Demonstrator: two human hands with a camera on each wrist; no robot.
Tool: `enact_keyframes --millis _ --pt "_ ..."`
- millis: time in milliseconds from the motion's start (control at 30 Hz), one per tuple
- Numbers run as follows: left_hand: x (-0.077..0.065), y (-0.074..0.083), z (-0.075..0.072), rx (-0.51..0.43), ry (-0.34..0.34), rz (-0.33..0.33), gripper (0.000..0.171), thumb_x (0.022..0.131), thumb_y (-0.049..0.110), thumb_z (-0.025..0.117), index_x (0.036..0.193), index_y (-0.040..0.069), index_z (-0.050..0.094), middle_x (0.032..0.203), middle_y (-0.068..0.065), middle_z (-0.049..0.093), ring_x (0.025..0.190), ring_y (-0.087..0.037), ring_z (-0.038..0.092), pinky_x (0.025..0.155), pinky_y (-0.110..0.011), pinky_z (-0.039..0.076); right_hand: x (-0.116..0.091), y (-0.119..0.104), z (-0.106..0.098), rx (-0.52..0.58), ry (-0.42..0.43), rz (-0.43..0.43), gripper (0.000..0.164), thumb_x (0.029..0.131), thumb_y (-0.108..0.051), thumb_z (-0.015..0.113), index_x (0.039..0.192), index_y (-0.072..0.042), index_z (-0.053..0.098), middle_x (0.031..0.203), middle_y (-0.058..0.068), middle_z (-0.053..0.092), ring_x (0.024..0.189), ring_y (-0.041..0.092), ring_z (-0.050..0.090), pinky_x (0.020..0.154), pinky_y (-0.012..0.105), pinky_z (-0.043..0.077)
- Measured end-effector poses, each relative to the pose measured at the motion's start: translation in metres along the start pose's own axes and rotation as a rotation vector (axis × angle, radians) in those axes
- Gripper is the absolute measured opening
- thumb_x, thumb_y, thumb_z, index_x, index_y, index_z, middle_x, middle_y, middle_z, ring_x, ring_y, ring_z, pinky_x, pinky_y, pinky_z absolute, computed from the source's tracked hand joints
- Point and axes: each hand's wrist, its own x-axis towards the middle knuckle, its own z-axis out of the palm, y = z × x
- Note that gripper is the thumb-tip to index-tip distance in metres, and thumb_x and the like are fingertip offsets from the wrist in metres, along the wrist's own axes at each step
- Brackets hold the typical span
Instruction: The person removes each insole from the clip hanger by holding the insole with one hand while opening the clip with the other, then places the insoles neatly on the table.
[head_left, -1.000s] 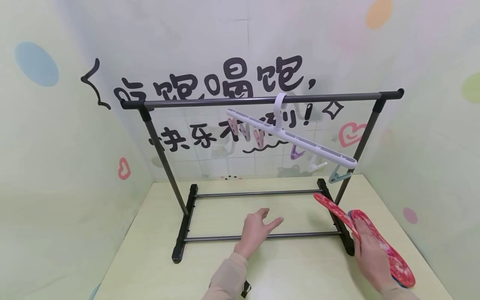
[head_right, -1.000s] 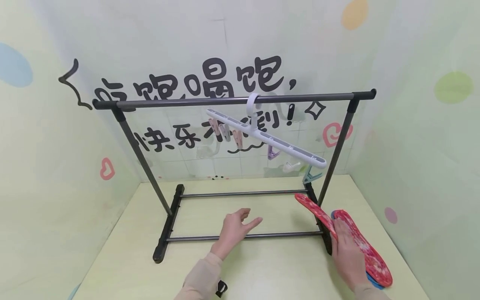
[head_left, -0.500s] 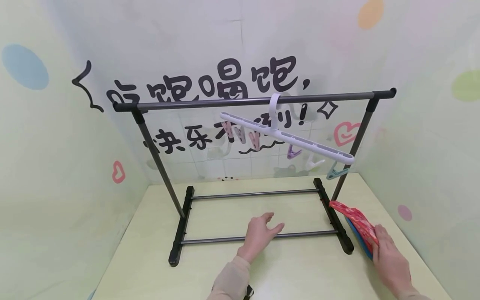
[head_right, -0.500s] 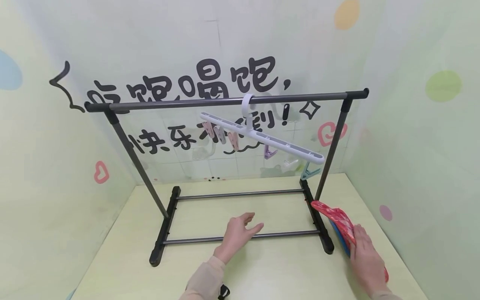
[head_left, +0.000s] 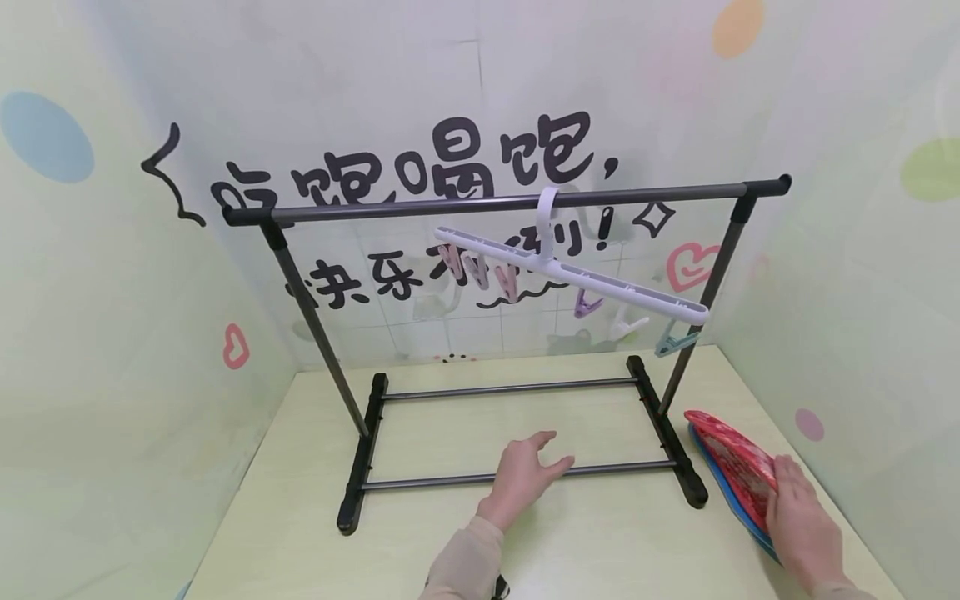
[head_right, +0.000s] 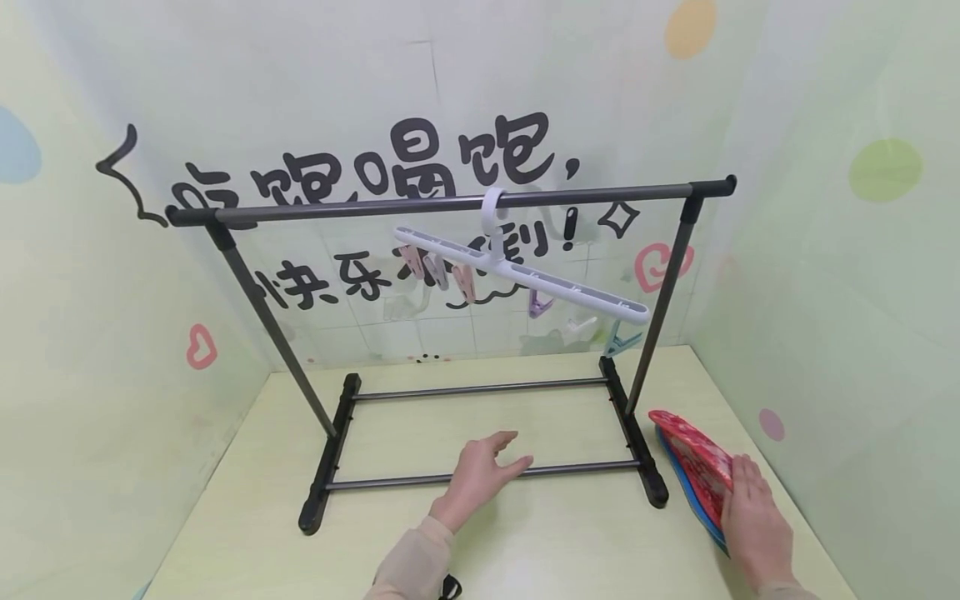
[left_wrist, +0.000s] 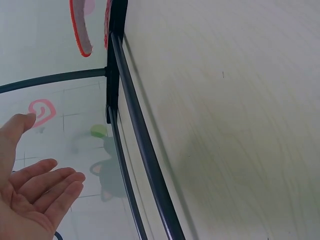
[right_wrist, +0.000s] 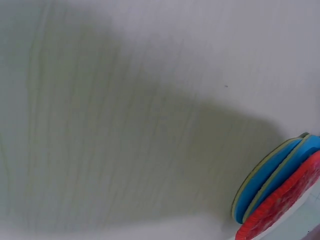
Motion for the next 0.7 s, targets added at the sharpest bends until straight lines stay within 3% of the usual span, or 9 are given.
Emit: enact_keyframes --millis 100,200,300,467,700 --pt "-0.001 0.000 0.001 0.007 -0.005 0.001 0.047 0.088 0.037 0.073 0.121 0.005 0.069 0.113 -0.014 0.073 0.078 -0.012 0.068 0.087 -0.036 0.057 0.000 0.002 0.001 -0.032 -0.040 0.042 0.059 0.097 -0.004 0.050 0.147 0.015 0.025 0.147 0.036 0.034 0.137 0.049 0.036 0.099 0.067 0.038" --pt "-0.001 -0.001 0.001 0.004 -0.016 -0.006 0.046 0.088 0.038 0.073 0.121 0.005 0.069 0.104 -0.013 0.075 0.056 -0.002 0.046 0.088 -0.036 0.057 0.001 0.003 0.001 -0.044 -0.062 0.065 0.056 0.097 -0.005 0.049 0.145 0.017 0.028 0.146 0.037 0.034 0.136 0.050 0.037 0.099 0.067 0.038" --pt "-0.001 -0.002 0.001 0.000 -0.031 -0.022 0.048 0.089 0.039 0.072 0.122 0.005 0.069 0.086 -0.011 0.075 0.048 -0.001 0.029 0.089 -0.036 0.056 0.001 0.003 0.002 -0.047 -0.088 0.081 0.055 0.098 -0.005 0.048 0.144 0.017 0.028 0.147 0.038 0.032 0.136 0.051 0.035 0.099 0.067 0.037" --pt "-0.002 -0.002 0.000 0.013 -0.030 -0.026 0.047 0.089 0.039 0.071 0.121 0.004 0.069 0.074 -0.008 0.073 0.046 -0.001 0.028 0.089 -0.036 0.056 0.001 0.005 0.004 -0.046 -0.111 0.096 0.056 0.099 -0.005 0.045 0.146 0.017 0.024 0.148 0.038 0.029 0.138 0.051 0.032 0.100 0.068 0.036" --pt "-0.003 -0.006 -0.001 0.032 0.007 0.026 0.045 0.089 0.037 0.071 0.116 0.001 0.070 0.096 -0.013 0.076 0.059 0.000 0.046 0.087 -0.040 0.057 -0.006 0.007 0.011 -0.050 -0.134 0.035 0.053 0.098 -0.004 0.048 0.141 0.022 0.029 0.141 0.043 0.034 0.131 0.056 0.037 0.105 0.066 0.033"
